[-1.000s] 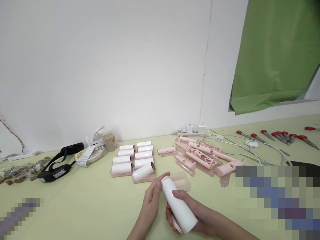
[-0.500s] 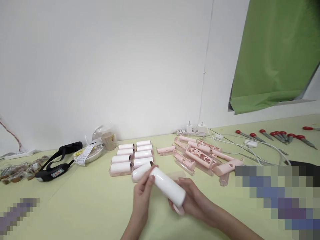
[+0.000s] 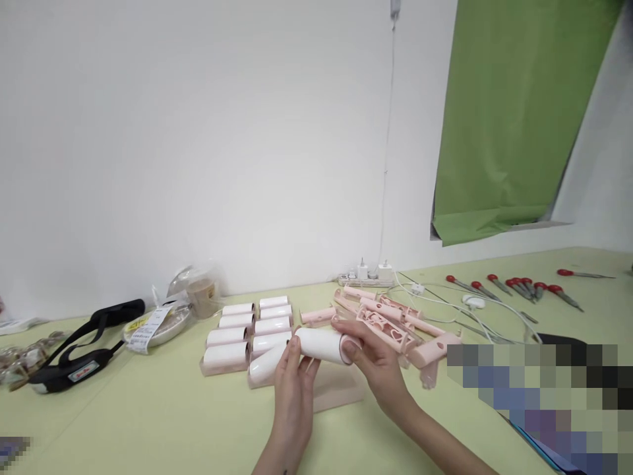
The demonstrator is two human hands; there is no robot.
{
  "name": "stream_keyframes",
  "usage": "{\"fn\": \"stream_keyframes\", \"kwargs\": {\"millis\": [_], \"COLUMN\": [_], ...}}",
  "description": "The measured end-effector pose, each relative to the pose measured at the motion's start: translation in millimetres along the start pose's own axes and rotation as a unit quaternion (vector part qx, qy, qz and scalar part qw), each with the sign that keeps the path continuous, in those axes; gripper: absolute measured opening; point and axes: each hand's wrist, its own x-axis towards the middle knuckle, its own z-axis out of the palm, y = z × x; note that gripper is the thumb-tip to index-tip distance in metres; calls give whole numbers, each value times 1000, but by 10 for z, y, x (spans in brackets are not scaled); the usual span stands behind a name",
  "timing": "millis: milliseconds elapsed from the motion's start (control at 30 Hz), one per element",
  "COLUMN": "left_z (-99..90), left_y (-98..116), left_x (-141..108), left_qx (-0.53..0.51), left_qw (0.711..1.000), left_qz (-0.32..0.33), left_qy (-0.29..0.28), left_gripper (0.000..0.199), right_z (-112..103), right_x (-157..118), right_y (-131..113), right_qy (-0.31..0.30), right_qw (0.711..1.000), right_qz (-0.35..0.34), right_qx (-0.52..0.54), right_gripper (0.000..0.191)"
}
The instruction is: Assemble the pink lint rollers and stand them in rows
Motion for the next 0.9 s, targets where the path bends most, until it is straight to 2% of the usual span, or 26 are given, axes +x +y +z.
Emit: {"fn": "stream_keyframes", "kwargs": {"millis": [133,333,500,633,700,767,833,900], "left_z": [71,-47,-71,-59,-68,-80,-81,-64], "left_y": [-75,-133,-126,-108,-108,-117,-120,-104], "left_x": [35,-29,-36,-32,-35,-32,-8,47], "left_qx": [-47,-77,-98,-121,-122,-115,-103,-84], "left_qw": [999,995,991,987,986,986,987,992], "left_qz": [-1,-60,-84,-106,-114,-122,-119,-92], "left_qy": [-15,-17,-27,-15,-14,-10,2,25], "left_gripper": [19,8,11,17,20,21,20,15], "right_z": [0,42,65,127,175,217,234,218], "right_x": [54,-6,37,112,140,164,194,228], "right_y": [42,33,-51,-170,-208,-215,-192,-149], "right_qy": [-15,-90,-136,-151,-135,-90,-53,-63], "right_qw": [999,993,980,962,944,925,914,913], "right_qz": [-19,-71,-119,-160,-209,-253,-263,-246], "right_qx": [-26,-43,-80,-165,-218,-268,-305,-320], "right_gripper": [23,27,24,23,24,23,23,27]}}
